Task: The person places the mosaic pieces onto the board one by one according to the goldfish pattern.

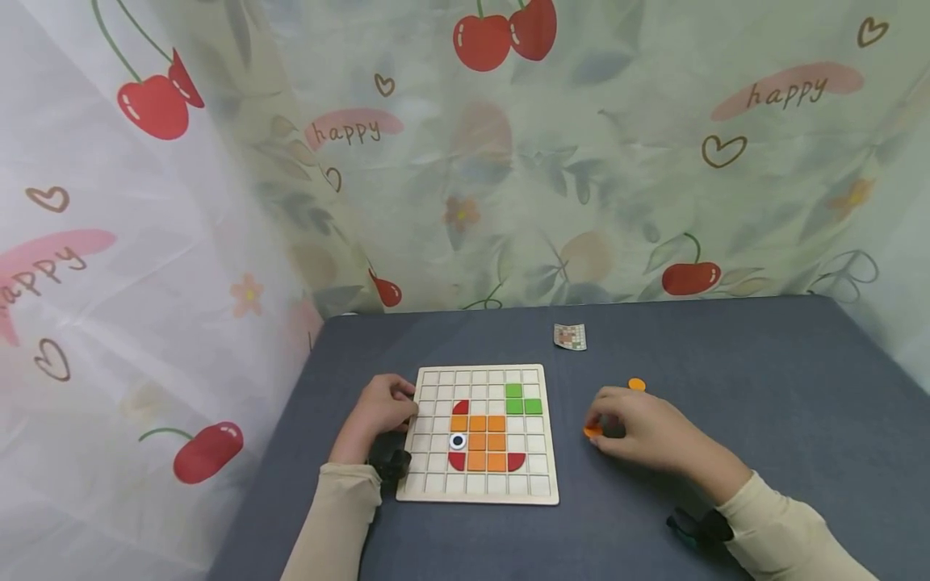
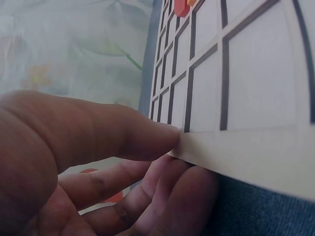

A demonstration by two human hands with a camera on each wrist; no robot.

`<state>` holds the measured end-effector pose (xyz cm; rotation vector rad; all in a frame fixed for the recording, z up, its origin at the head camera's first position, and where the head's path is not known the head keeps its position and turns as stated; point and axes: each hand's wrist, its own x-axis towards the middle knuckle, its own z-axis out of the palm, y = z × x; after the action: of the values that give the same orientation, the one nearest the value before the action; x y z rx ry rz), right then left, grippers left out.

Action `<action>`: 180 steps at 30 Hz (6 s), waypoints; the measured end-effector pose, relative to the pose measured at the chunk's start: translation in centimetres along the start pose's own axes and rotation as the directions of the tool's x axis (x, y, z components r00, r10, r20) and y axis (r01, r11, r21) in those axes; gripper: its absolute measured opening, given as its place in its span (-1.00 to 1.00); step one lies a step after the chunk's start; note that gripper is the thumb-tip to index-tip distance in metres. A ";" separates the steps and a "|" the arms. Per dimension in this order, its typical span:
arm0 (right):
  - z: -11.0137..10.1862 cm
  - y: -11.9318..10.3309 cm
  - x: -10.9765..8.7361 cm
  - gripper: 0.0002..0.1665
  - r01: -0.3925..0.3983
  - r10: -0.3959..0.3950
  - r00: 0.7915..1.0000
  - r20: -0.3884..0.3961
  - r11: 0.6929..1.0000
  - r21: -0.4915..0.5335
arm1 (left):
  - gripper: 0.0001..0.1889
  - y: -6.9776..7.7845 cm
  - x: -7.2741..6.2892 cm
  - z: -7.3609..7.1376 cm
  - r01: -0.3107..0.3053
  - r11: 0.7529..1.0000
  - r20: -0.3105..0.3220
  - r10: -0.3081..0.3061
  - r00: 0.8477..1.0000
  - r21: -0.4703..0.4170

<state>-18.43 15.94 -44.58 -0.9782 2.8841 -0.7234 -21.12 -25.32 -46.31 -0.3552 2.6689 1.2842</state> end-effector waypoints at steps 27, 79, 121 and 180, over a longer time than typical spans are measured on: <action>10.3 -13.2 11.7 -0.91 0.332 -0.330 0.937 0.112 0.943 -0.005 | -0.66 0.2 -0.1 -0.3 -0.018 1.000 0.012 0.018 1.000 0.011; -1.4 6.5 -3.9 -0.85 -0.151 0.151 0.987 -0.058 0.988 -0.004 | -0.65 0.3 0.0 0.2 0.009 0.999 -0.014 -0.009 1.000 0.042; 8.2 -12.5 13.6 -0.94 0.289 -0.294 0.948 0.122 0.956 0.059 | -0.67 -0.1 0.0 -0.3 -0.032 0.999 0.039 0.032 0.999 0.000; 7.5 -11.6 12.6 -0.82 0.242 -0.239 0.954 0.181 0.970 0.007 | -0.69 0.0 0.2 0.0 -0.008 1.000 0.027 0.007 1.000 0.012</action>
<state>-20.74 -2.65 -44.62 -1.3390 2.6472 -0.5863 -21.28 -25.40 -46.37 -0.3242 2.6569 1.2658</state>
